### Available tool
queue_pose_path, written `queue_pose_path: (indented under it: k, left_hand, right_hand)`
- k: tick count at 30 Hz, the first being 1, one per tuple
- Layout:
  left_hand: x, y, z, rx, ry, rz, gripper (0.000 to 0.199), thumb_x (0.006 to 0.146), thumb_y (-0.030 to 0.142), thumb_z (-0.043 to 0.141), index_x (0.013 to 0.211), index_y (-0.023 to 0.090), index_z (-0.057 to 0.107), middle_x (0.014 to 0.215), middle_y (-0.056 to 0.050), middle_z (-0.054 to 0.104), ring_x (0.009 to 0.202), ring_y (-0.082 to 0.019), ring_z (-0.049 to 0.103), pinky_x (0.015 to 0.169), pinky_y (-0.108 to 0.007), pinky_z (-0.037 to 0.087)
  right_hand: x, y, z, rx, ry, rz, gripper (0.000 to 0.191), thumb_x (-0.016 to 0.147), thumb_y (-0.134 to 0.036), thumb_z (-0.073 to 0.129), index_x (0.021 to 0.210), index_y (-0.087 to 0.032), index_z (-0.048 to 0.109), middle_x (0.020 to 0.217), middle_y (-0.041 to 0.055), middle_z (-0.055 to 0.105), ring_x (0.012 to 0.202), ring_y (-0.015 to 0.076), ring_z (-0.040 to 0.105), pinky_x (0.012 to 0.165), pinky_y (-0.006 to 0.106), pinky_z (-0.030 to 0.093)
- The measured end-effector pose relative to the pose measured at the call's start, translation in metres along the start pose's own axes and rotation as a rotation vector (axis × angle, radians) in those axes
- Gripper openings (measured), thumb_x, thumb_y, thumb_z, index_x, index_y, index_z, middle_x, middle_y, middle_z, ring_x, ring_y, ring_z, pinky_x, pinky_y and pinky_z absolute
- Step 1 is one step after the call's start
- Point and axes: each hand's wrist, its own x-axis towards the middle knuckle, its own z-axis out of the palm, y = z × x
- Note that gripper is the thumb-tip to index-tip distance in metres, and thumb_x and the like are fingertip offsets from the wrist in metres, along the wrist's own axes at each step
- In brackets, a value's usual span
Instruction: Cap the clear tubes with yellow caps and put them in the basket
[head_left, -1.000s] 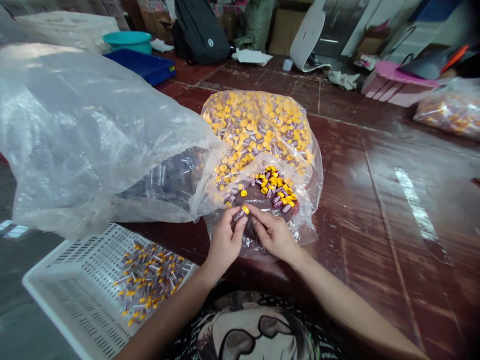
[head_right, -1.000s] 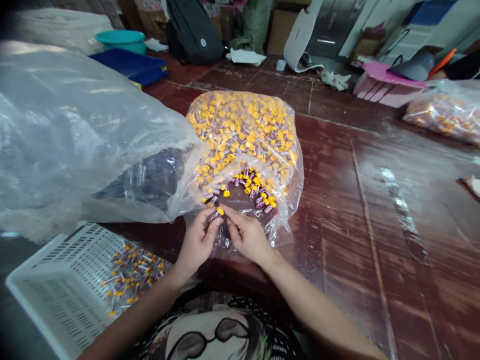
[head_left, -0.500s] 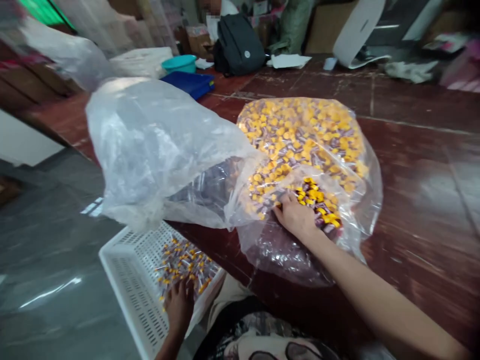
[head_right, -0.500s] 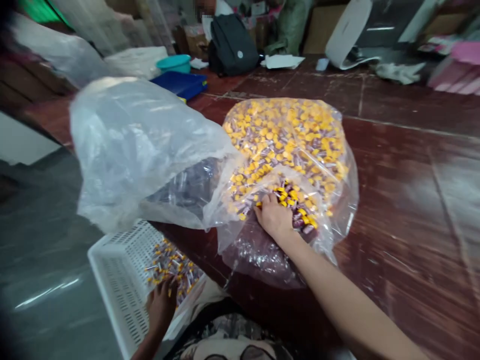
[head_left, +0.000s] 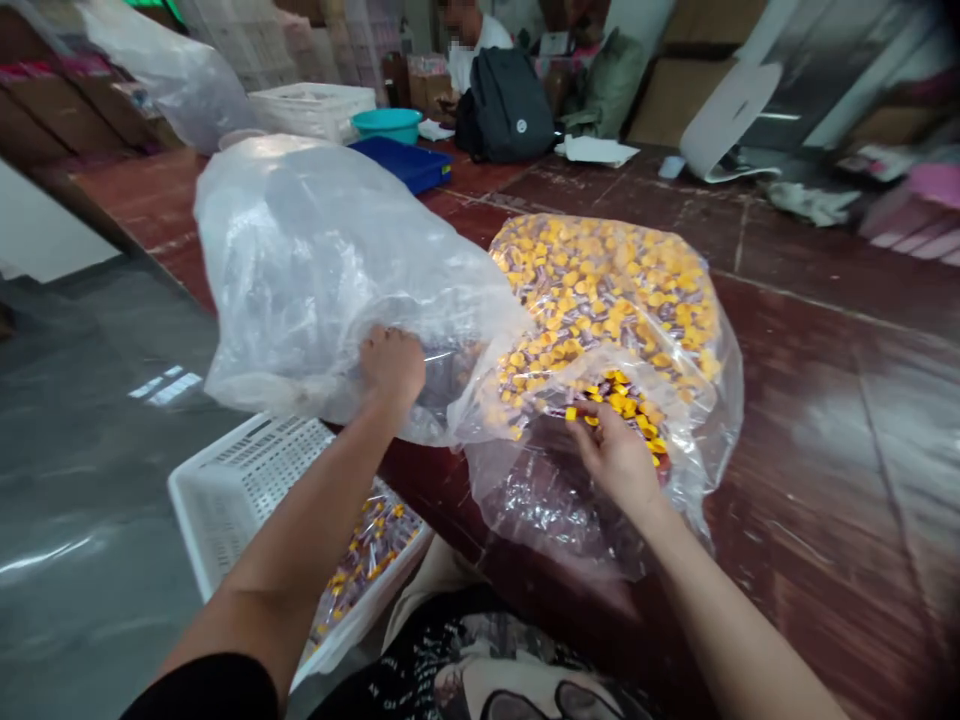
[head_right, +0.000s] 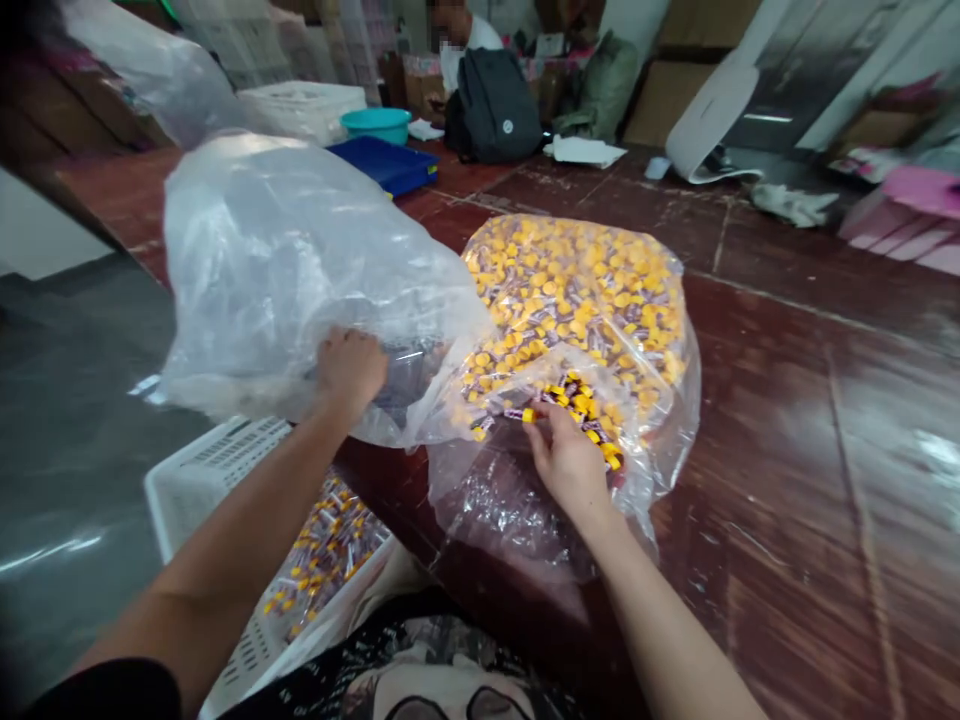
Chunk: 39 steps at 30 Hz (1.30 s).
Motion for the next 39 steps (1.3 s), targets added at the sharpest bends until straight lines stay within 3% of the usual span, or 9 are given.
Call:
queue_pose_path:
  k: [6, 10, 13, 17, 26, 31, 34, 36, 39]
  left_hand:
    - [-0.055, 0.013, -0.01, -0.387, 0.239, 0.233, 0.037, 0.095, 0.032, 0.051, 0.126, 0.013, 0.058, 0.106, -0.014, 0.069, 0.11, -0.031, 0.058, 0.099, -0.049, 0.043]
    - [-0.115, 0.057, -0.024, -0.839, -0.066, 0.522, 0.037, 0.099, 0.032, 0.047, 0.135, 0.023, 0.051, 0.118, -0.007, 0.066, 0.105, -0.019, 0.063, 0.095, -0.035, 0.051]
    - [-0.135, 0.086, -0.018, -0.992, -0.204, 0.52, 0.034, 0.1, 0.033, 0.048, 0.132, 0.023, 0.052, 0.124, -0.007, 0.064, 0.115, -0.018, 0.061, 0.101, -0.036, 0.049]
    - [-0.14, 0.102, -0.005, -1.04, -0.16, 0.431, 0.03, 0.099, 0.032, 0.048, 0.126, 0.02, 0.053, 0.119, -0.009, 0.065, 0.113, -0.02, 0.062, 0.1, -0.038, 0.051]
    - [-0.148, 0.108, 0.0, -0.879, -0.054, 0.442, 0.031, 0.1, 0.028, 0.042, 0.127, 0.015, 0.052, 0.114, -0.013, 0.065, 0.111, -0.024, 0.062, 0.096, -0.041, 0.053]
    - [-0.162, 0.057, -0.001, -0.801, 0.107, 0.435, 0.041, 0.096, 0.025, 0.054, 0.137, 0.022, 0.049, 0.114, -0.01, 0.066, 0.104, -0.023, 0.063, 0.094, -0.038, 0.053]
    - [-0.196, -0.012, 0.025, -0.637, 0.241, 0.27, 0.05, 0.09, 0.022, 0.06, 0.139, 0.028, 0.049, 0.107, -0.007, 0.068, 0.091, -0.022, 0.065, 0.087, -0.037, 0.053]
    - [-0.228, -0.06, 0.056, -0.505, 0.144, 0.134, 0.04, 0.09, 0.027, 0.057, 0.13, 0.028, 0.057, 0.098, -0.006, 0.069, 0.082, -0.022, 0.065, 0.078, -0.035, 0.053]
    - [-0.279, -0.114, 0.106, -0.328, -0.169, -0.119, 0.025, 0.092, 0.035, 0.048, 0.109, 0.027, 0.065, 0.098, -0.005, 0.071, 0.081, -0.024, 0.068, 0.072, -0.035, 0.053]
  right_hand:
    - [-0.014, 0.0, -0.03, 0.424, -0.021, 0.054, 0.033, 0.094, -0.044, 0.057, 0.119, -0.024, 0.062, 0.104, 0.007, 0.071, 0.069, 0.017, 0.066, 0.057, 0.029, 0.054]
    - [-0.019, -0.013, -0.036, 0.621, -0.121, 0.072, 0.033, 0.093, -0.04, 0.061, 0.122, -0.026, 0.062, 0.105, 0.0052, 0.071, 0.056, 0.0116, 0.06, 0.05, 0.027, 0.054]
    - [-0.024, -0.022, -0.033, 0.586, -0.148, -0.029, 0.032, 0.094, -0.035, 0.06, 0.125, -0.028, 0.064, 0.115, 0.005, 0.07, 0.085, 0.0177, 0.07, 0.076, 0.036, 0.062]
    - [-0.034, -0.03, -0.025, 0.489, -0.094, -0.157, 0.039, 0.098, -0.025, 0.052, 0.136, -0.028, 0.058, 0.134, 0.0052, 0.064, 0.121, 0.0215, 0.061, 0.108, 0.046, 0.049]
    - [-0.044, -0.042, -0.011, 0.495, -0.168, -0.115, 0.047, 0.097, -0.024, 0.049, 0.144, -0.028, 0.051, 0.136, 0.0039, 0.062, 0.12, 0.0219, 0.062, 0.106, 0.043, 0.051]
    - [-0.036, -0.035, -0.016, 0.544, -0.342, -0.008, 0.05, 0.1, -0.031, 0.044, 0.149, -0.035, 0.04, 0.143, 0.0041, 0.056, 0.063, 0.0115, 0.069, 0.066, 0.033, 0.063]
    - [-0.013, -0.014, -0.013, 0.278, -0.2, 0.001, 0.04, 0.098, -0.031, 0.046, 0.138, -0.028, 0.055, 0.133, 0.0056, 0.064, 0.087, 0.0183, 0.072, 0.08, 0.038, 0.061]
    - [0.005, -0.002, -0.004, 0.021, -0.181, -0.021, 0.034, 0.098, -0.03, 0.047, 0.127, -0.025, 0.063, 0.124, 0.0068, 0.069, 0.105, 0.024, 0.068, 0.087, 0.041, 0.058]
    - [0.03, -0.002, 0.018, -0.255, -0.28, -0.04, 0.035, 0.098, -0.032, 0.047, 0.129, -0.023, 0.06, 0.127, 0.01, 0.065, 0.101, 0.0269, 0.069, 0.074, 0.038, 0.058]
